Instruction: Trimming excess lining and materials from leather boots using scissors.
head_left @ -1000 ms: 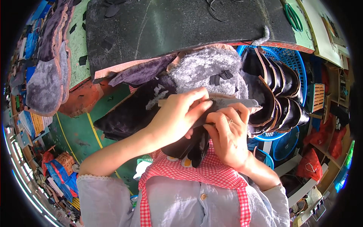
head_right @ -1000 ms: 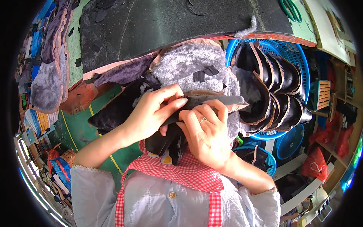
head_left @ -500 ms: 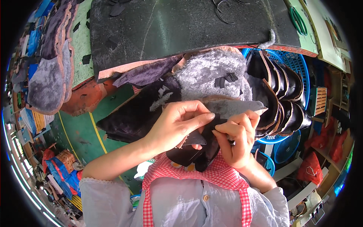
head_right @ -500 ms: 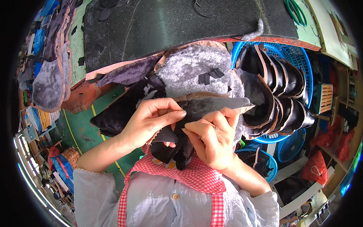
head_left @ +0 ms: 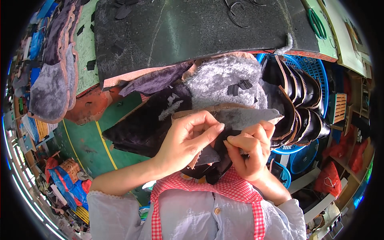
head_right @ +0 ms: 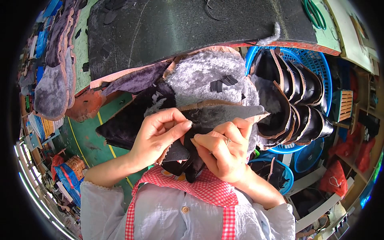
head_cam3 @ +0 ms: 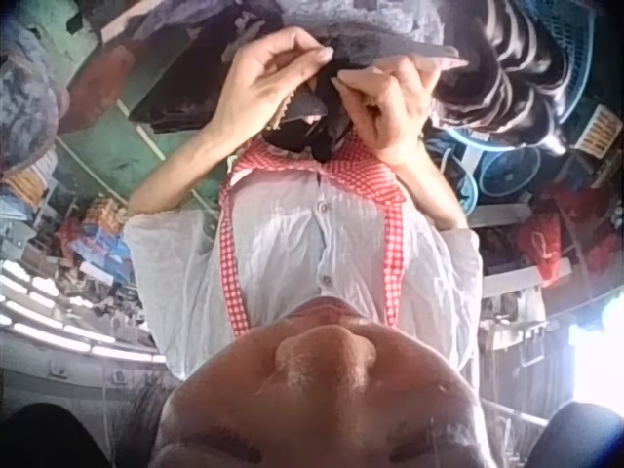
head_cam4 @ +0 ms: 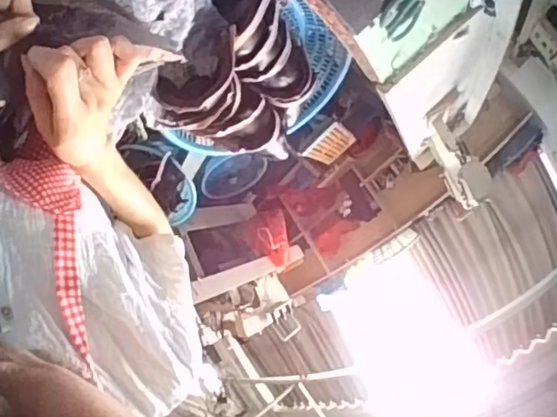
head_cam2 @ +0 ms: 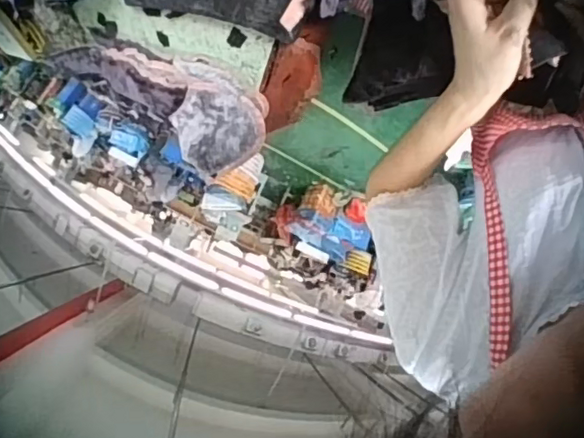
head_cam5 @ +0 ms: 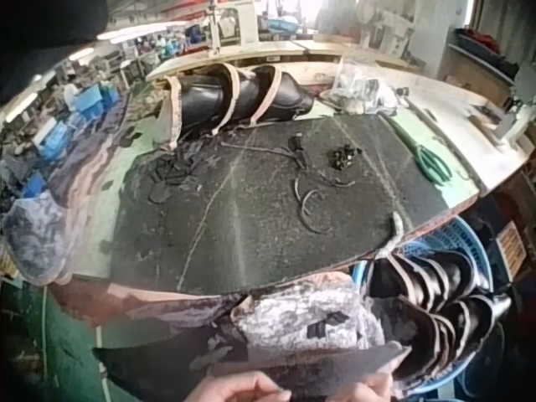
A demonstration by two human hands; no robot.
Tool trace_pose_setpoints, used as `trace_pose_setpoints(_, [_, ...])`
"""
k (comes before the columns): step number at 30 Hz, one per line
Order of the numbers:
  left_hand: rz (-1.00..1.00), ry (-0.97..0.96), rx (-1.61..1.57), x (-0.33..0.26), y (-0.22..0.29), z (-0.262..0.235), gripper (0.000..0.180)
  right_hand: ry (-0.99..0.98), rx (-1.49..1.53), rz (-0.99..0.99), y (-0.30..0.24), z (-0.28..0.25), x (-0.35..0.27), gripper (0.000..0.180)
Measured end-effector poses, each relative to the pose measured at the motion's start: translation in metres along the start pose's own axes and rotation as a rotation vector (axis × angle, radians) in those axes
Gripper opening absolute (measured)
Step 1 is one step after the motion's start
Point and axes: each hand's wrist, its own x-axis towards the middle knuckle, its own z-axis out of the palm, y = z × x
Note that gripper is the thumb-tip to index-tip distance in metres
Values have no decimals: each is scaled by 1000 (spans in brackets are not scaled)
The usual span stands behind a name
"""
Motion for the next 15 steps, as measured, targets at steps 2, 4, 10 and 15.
trace_pose_setpoints(2, [-55,22,-9,-2,0,2,14,4,-7,18,0,0,-1,33])
trace_pose_setpoints(4, [122,30,40,-1,-15,1,14,18,2,22,-2,2,-1,32])
trace_pose_setpoints(10, [105,19,39,1,-14,1,14,17,14,20,-1,3,-1,31])
trace_pose_setpoints(15, [167,64,80,2,-17,3,13,22,-1,14,-1,5,1,32])
